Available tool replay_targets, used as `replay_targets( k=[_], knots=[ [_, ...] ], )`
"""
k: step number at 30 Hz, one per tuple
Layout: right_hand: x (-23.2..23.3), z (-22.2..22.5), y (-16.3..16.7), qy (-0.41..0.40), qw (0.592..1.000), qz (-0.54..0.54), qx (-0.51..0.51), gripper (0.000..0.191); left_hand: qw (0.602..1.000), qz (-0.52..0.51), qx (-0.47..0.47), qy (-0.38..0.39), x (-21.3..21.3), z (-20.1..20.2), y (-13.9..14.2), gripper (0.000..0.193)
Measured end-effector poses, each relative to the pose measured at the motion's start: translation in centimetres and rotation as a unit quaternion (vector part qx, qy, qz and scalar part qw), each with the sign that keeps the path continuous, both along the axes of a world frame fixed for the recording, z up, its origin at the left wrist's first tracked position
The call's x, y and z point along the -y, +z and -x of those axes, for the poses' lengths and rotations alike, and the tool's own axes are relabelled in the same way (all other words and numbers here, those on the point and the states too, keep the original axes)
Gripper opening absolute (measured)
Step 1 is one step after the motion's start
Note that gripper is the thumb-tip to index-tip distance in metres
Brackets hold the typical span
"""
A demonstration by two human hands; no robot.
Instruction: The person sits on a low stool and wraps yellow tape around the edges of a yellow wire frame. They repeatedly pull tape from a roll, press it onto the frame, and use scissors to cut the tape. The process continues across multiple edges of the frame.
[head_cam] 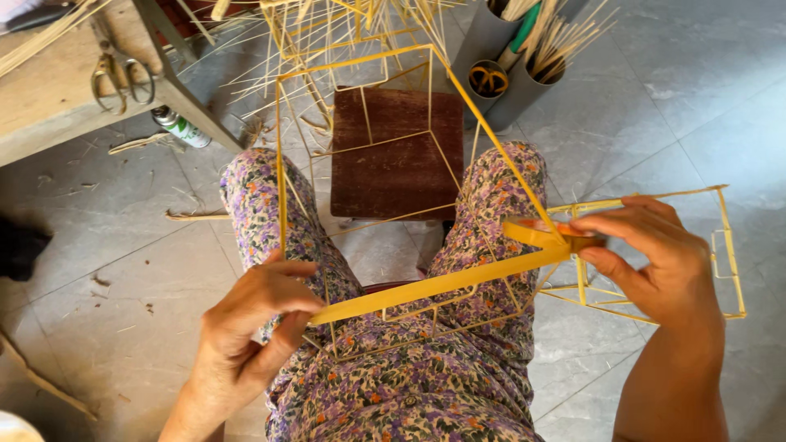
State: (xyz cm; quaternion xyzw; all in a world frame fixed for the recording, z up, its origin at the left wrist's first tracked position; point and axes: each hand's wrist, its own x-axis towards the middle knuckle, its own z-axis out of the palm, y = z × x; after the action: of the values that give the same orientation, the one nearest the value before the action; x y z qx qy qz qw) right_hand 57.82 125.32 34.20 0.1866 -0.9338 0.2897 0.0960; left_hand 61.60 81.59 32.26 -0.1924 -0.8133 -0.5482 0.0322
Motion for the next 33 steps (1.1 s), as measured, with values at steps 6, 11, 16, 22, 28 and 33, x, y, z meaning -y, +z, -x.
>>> replay_targets(
  k=[6,11,16,22,28,33],
  knots=[
    [6.6,-0.6,1.9,0.123,0.990,-0.020,-0.067,0.031,0.993,0.086,-0.075,-0.032,-0.7,0.8,1.4,0.016],
    [11.6,1.7,2.2,0.267,0.962,-0.035,-0.052,0.028,0.974,0.176,-0.139,-0.020,-3.6,1.2,2.2,0.012],
    [15.6,1.9,2.0,0.312,0.949,-0.041,-0.003,0.023,0.969,0.196,-0.140,-0.049,-4.7,2.0,3.1,0.017],
    [13.1,2.3,1.3,0.304,0.947,-0.095,-0.035,0.029,0.965,0.224,-0.122,-0.057,-3.1,2.0,2.8,0.027],
    [6.5,2.3,2.3,0.172,0.971,-0.165,-0.001,0.041,0.971,0.185,-0.129,-0.075,0.3,2.5,2.4,0.027],
    [7.1,2.4,1.9,0.193,0.969,-0.152,-0.030,0.042,0.965,0.217,-0.133,-0.065,-1.4,2.2,2.5,0.023]
  ],
)
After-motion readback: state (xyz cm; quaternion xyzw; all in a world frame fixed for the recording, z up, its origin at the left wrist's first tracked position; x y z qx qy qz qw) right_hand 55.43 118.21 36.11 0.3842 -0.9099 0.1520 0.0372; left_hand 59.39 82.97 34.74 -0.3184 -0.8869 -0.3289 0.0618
